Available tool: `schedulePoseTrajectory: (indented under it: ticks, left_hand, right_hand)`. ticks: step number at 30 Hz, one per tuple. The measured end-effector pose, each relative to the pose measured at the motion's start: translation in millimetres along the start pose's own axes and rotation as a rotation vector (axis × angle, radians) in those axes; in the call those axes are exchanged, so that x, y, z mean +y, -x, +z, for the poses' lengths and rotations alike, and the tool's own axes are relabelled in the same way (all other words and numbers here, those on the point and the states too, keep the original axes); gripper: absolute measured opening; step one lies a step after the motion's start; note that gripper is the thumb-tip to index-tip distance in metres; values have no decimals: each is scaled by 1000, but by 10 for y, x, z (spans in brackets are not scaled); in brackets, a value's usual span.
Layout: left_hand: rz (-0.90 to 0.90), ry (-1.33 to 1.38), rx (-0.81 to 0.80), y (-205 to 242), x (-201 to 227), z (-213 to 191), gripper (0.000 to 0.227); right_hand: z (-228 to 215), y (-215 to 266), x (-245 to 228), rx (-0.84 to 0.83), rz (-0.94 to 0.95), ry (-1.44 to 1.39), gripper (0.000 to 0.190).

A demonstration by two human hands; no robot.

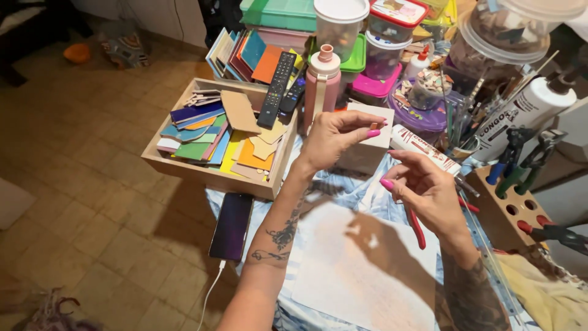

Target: Crafting small items using pliers and decorative components on a workshop desk

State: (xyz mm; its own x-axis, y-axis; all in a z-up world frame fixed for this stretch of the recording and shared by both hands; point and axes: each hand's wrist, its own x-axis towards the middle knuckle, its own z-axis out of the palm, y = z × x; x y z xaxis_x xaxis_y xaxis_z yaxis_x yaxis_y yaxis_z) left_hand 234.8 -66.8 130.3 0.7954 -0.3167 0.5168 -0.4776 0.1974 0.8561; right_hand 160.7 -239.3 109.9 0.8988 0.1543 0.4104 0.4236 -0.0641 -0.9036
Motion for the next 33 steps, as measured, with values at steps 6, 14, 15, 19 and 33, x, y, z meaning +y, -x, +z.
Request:
schedulePoseTrajectory:
  ticks: [6, 14, 15, 19, 33]
  left_hand:
    - [-25, 16, -26, -14, -56, 37, 19]
    - [49, 64, -84, 51, -25, 206, 18]
    - [74, 69, -95, 74, -8, 254, 18]
    - [253, -162, -83, 154, 161, 341, 17]
    - [456, -534, -45, 253, 276, 426, 17]
  right_hand:
    - [-22, 5, -13, -8, 30, -5, 44]
    - [-28, 5, -7, 68, 15, -21, 30]
    - [-53, 12, 50, 84, 25, -40, 27]
    - [-36, 30, 66, 144, 30, -74, 21]
    - [-134, 37, 52, 229, -117, -154, 13]
